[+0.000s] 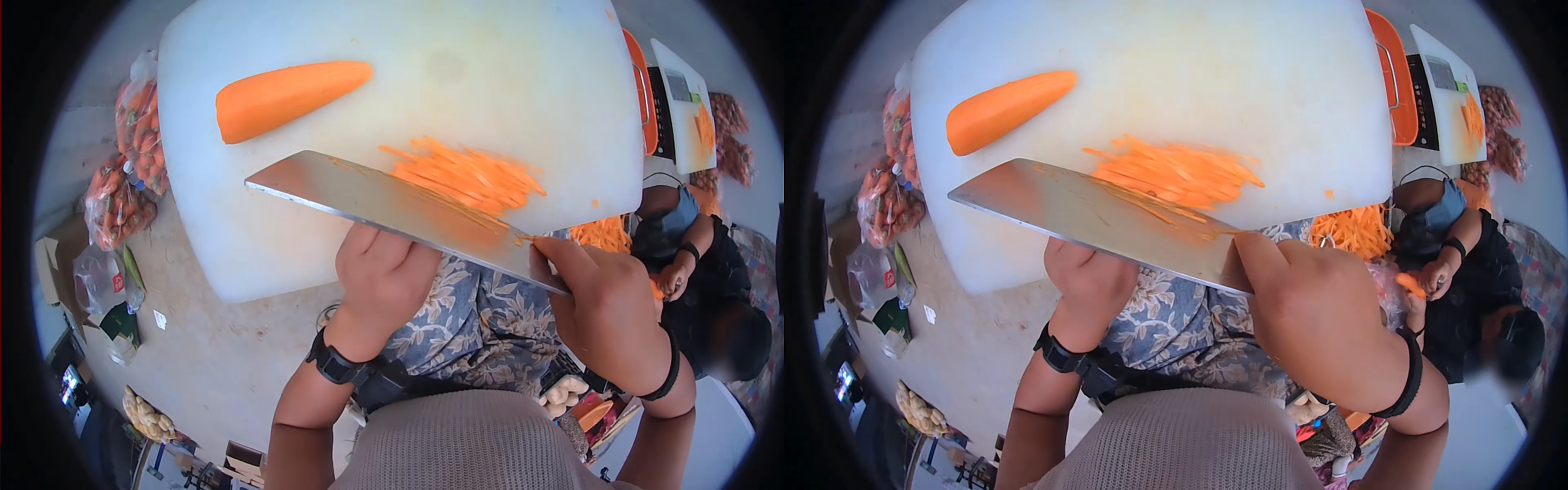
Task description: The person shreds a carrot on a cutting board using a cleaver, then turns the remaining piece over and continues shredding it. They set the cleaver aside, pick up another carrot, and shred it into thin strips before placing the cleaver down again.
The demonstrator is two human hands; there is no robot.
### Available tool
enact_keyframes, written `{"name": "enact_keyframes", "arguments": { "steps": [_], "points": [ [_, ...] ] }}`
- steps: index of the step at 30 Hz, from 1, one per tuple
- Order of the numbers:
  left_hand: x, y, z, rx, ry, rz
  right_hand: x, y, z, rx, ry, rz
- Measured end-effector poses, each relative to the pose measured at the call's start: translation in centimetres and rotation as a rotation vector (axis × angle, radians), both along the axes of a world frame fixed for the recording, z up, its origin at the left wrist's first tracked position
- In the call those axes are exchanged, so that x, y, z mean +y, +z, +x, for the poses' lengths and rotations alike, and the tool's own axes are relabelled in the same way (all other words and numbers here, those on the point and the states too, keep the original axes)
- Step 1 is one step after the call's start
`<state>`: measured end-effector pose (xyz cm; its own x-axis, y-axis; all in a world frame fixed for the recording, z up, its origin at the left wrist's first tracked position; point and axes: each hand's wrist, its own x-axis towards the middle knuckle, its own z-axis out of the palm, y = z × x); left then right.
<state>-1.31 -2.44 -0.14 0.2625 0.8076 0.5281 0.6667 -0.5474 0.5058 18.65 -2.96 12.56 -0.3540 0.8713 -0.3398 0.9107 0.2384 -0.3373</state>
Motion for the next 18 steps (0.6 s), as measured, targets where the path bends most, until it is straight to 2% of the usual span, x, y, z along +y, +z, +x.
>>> {"name": "enact_keyframes", "arguments": {
  "steps": [10,13,18],
  "points": [
    [-0.1,0.6,-0.4,-0.036,-0.027,-0.075,0.8,-0.3,-0.2,-0.135,0.015,-0.063],
    [0.3,0.7,-0.1,-0.038,-0.016,-0.034,2.2,-2.3,-1.2,-0.069,0.133,0.052],
    [0.6,0.3,0.5,-0.045,-0.015,0.036,1.9,-2.8,-0.8,-0.026,0.048,0.011]
  ]
}}
